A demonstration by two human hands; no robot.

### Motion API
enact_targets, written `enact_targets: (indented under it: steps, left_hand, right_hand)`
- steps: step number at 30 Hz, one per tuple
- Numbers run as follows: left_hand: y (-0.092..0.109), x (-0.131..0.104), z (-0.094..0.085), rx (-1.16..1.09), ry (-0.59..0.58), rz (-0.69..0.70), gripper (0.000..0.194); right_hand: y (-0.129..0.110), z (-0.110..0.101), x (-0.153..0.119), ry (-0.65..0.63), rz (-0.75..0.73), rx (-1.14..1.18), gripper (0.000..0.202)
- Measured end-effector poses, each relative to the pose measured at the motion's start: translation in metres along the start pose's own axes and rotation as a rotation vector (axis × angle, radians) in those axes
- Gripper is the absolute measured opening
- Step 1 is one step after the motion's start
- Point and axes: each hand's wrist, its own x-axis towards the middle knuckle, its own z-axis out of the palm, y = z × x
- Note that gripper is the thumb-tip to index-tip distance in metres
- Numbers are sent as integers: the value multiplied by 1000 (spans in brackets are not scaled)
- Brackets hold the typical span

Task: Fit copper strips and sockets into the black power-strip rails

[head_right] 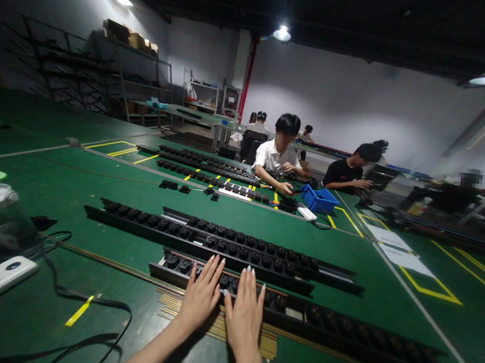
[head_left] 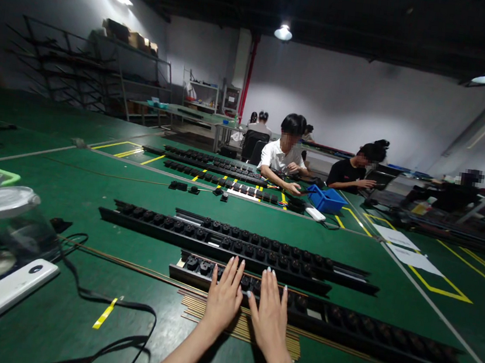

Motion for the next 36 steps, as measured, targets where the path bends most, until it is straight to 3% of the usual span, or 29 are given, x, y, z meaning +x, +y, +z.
enact_targets:
  steps: [17, 36]
  left_hand:
    - [-1, -2, 5, 14, -31, 4, 67]
    - [-4, -4, 7, 32, 25, 46, 60]
  right_hand:
    - [-19, -5, 7, -95, -1, 54, 67]
    - [-43, -8, 14, -128, -48, 99, 63]
